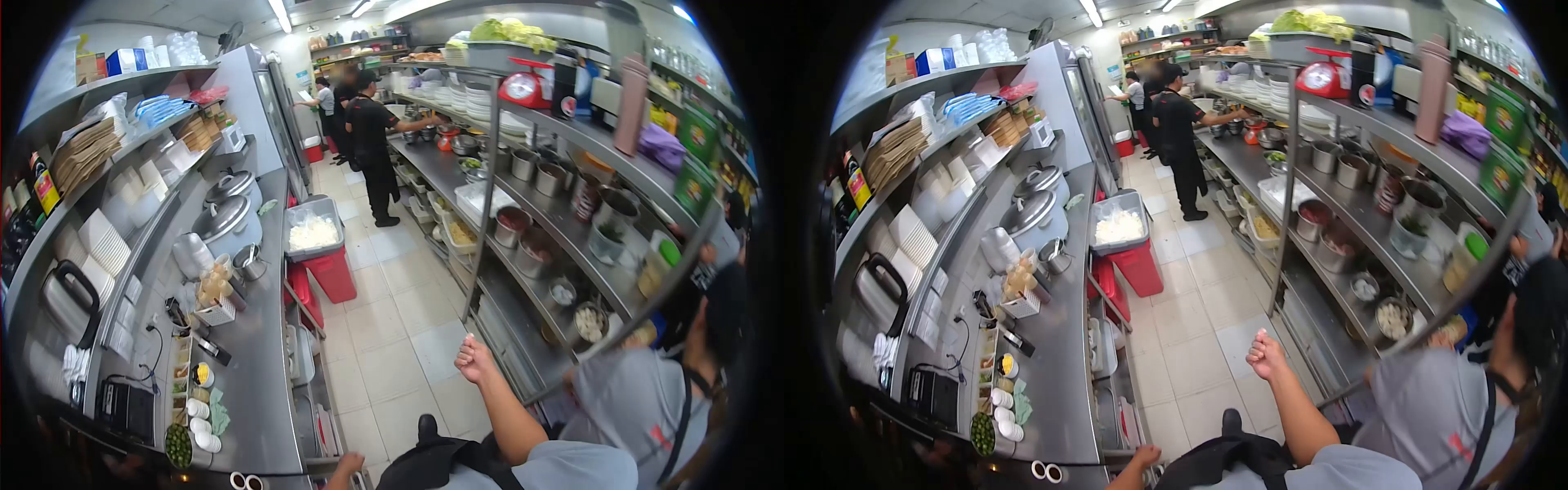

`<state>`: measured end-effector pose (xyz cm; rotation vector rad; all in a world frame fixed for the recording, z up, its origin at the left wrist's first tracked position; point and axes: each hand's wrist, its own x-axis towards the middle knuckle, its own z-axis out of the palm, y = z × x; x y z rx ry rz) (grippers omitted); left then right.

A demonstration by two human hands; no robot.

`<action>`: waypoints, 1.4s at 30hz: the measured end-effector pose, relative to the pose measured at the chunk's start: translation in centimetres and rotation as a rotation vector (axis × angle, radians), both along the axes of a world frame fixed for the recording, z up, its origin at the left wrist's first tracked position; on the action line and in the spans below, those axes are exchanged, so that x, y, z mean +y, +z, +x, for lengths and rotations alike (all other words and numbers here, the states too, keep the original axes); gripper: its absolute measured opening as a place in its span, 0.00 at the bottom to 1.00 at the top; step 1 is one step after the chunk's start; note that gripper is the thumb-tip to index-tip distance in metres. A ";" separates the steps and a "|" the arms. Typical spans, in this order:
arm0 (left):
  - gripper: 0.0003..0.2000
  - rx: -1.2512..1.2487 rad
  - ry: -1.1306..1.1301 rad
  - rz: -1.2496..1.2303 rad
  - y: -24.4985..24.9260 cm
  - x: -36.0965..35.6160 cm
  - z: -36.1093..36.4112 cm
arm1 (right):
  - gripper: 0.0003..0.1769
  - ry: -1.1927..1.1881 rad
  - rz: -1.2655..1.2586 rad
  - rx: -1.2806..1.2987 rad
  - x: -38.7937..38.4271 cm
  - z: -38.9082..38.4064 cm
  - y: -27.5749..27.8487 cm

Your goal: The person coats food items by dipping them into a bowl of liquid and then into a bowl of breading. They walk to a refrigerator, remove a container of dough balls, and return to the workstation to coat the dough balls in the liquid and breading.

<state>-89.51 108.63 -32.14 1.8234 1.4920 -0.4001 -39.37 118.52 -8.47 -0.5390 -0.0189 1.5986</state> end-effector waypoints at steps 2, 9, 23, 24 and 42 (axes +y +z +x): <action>0.17 0.148 -0.143 -0.247 -0.4 2.1 -0.8 | 0.17 0.000 -0.022 0.002 5.6 1.9 0.7; 0.18 0.022 0.408 -0.352 5.2 13.7 0.7 | 0.22 0.022 -0.106 -0.166 26.2 5.7 1.5; 0.23 -0.314 -0.474 -0.259 -2.7 67.7 5.9 | 0.11 -0.222 -0.502 -0.193 51.5 18.9 -14.5; 0.15 -0.232 0.069 -0.178 -1.5 72.1 8.1 | 0.10 -0.254 -0.555 -0.250 52.3 19.4 -14.1; 0.11 -0.596 0.572 -0.176 4.8 119.1 28.9 | 0.20 0.494 -0.246 -0.562 108.1 20.6 -7.0</action>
